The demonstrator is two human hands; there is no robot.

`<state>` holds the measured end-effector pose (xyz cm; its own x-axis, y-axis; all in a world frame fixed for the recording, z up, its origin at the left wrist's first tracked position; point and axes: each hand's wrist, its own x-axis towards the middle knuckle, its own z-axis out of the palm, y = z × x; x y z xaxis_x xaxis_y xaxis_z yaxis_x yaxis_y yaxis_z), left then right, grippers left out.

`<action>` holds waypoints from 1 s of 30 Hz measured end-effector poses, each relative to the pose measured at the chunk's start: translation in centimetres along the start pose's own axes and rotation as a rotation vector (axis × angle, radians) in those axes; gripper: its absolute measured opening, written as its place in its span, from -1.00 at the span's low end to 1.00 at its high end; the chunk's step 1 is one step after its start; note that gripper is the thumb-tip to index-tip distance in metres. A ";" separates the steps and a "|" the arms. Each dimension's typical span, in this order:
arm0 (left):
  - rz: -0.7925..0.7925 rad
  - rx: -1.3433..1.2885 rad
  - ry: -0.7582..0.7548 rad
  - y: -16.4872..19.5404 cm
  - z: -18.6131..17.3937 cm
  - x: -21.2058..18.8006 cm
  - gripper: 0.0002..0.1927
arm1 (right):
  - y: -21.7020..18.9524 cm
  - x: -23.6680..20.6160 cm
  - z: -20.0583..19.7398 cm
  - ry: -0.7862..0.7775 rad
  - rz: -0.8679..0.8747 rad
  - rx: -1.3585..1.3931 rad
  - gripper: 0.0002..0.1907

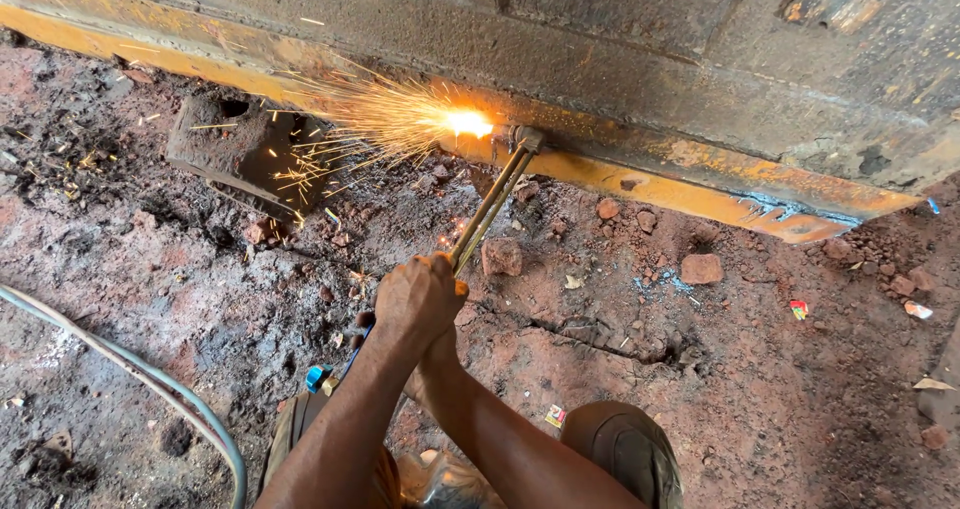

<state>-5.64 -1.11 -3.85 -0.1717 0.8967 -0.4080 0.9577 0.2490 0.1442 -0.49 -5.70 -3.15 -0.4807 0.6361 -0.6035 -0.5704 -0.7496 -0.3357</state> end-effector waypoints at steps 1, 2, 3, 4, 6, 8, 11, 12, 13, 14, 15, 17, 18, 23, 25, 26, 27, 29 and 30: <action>-0.007 -0.011 0.008 0.0 0.0 0.0 -0.62 | 0.0 0.0 0.0 0.004 -0.001 0.002 -0.09; -0.015 -0.022 0.015 -0.1 0.1 0.0 -0.62 | 0.0 0.1 0.0 0.007 0.000 0.003 -0.09; -0.021 -0.033 0.023 -0.1 0.3 0.1 -0.62 | 0.0 0.1 0.0 0.009 -0.001 0.002 -0.09; -0.020 -0.037 0.025 -0.2 0.4 0.3 -0.64 | -0.1 0.2 0.0 0.011 -0.002 0.000 -0.09; -0.019 -0.046 0.030 -0.4 0.9 0.6 -0.67 | -0.1 0.3 -0.1 0.012 0.001 0.001 -0.09; -0.021 -0.104 0.081 -0.5 1.5 1.0 -0.68 | -0.1 0.4 -0.1 0.015 -0.002 -0.003 -0.09; -0.028 -0.147 0.087 -0.7 2.3 1.5 -0.70 | -0.1 0.5 -0.2 0.015 -0.001 -0.005 -0.09; -0.032 -0.154 0.078 -0.7 2.5 1.6 -0.71 | -0.1 0.5 -0.2 0.015 -0.001 -0.006 -0.08; -0.020 -0.098 0.147 -0.6 2.7 1.6 -0.72 | 0.0 0.4 -0.2 0.014 0.001 -0.009 -0.08; -0.006 -0.042 0.215 -0.4 2.9 1.6 -0.71 | 0.0 0.4 -0.2 0.015 0.000 -0.008 -0.08; 0.010 0.014 0.283 -0.2 2.9 1.6 -0.69 | 0.0 0.4 -0.2 0.015 0.001 -0.004 -0.08; -0.005 0.000 0.148 -0.5 2.5 1.5 -0.66 | 0.0 0.4 -0.3 0.016 -0.001 -0.008 -0.08; -0.013 -0.006 0.081 -0.6 2.3 1.4 -0.65 | 0.1 0.4 -0.3 0.016 0.000 -0.009 -0.08; -0.035 -0.088 0.060 -0.4 1.0 0.7 -0.69 | 0.0 0.4 -0.3 0.023 0.001 -0.014 -0.08; -0.030 -0.063 0.020 -0.2 0.5 0.6 -0.66 | 0.0 0.4 -0.2 0.021 0.006 -0.010 -0.08; -0.022 -0.050 0.016 -0.2 0.4 0.5 -0.64 | 0.1 0.3 -0.2 0.020 0.007 -0.011 -0.08; -0.015 -0.038 0.011 -0.1 0.3 0.5 -0.63 | 0.1 0.3 -0.2 0.017 0.009 -0.014 -0.08; -0.016 -0.014 0.019 0.0 0.2 0.4 -0.63 | 0.1 0.1 -0.2 0.011 0.013 -0.014 -0.07; -0.018 -0.002 0.022 0.0 0.2 0.4 -0.63 | 0.2 0.0 -0.2 0.008 0.014 -0.019 -0.07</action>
<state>-5.70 -0.84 -4.17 -0.1937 0.8999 -0.3907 0.9541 0.2655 0.1386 -0.45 -5.86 -3.35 -0.4832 0.6241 -0.6140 -0.5509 -0.7618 -0.3408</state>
